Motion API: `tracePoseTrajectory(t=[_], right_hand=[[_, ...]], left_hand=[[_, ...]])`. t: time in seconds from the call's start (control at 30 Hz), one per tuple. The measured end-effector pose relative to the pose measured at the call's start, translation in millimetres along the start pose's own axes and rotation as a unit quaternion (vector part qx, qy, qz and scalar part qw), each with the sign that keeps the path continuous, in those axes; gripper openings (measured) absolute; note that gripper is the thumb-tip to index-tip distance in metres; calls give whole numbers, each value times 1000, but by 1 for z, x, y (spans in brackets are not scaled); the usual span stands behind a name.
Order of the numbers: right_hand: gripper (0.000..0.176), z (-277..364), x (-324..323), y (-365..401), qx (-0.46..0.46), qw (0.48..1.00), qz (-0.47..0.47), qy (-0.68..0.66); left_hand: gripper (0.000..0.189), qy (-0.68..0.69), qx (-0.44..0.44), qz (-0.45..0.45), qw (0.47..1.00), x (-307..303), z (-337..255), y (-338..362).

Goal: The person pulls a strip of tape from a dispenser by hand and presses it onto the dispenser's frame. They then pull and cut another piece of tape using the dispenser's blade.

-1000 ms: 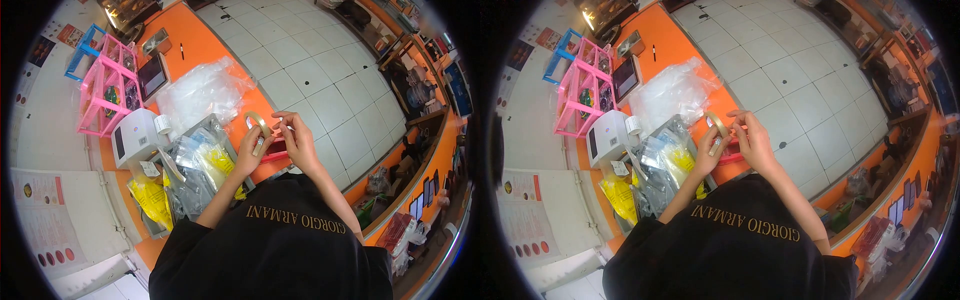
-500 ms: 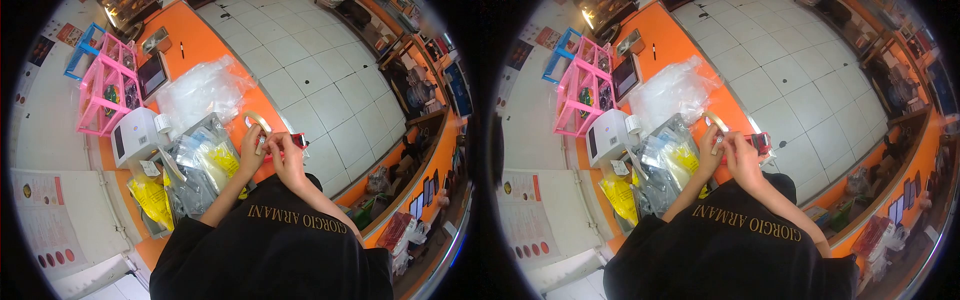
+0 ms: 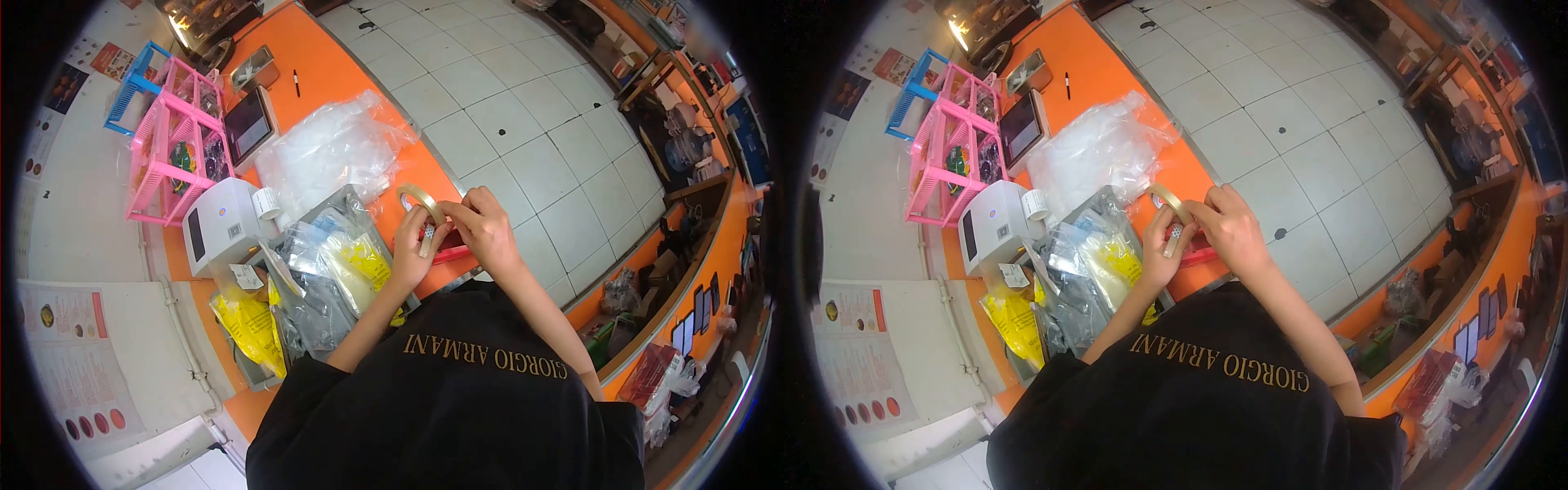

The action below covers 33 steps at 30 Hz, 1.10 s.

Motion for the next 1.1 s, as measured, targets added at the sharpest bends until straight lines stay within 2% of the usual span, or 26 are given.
tracePoseTrajectory(t=[0.2,0.37,0.67,0.77,0.83,1.03,1.1], right_hand=[[20,9,-1,6,-32,999,-27,10],[20,22,-5,10,-45,998,-34,22],[18,23,-2,16,-26,999,-34,2],[15,16,-8,12,21,997,-52,-59],[14,13,-10,7,67,994,-14,-90],[14,17,-4,12,43,993,2,-106],[14,15,-1,14,48,992,7,-114]], left_hand=[[19,-40,15,9,999,2,4,6],[23,-14,8,-14,1000,5,2,9],[22,-34,-6,-13,999,3,-2,6],[21,-52,-3,-2,999,5,2,8],[21,-59,2,6,998,5,2,9],[18,-88,31,9,996,5,-5,5],[18,-120,23,42,992,7,-6,7]])
Point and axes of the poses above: each hand's wrist, its own y-axis away from the middle knuckle, its own x-axis out of the palm, z = x × y, the point moved 7 cm from there along -y, towards the middle knuckle, and after that the axes turned 13 degrees about x, right-handed, at the moved point
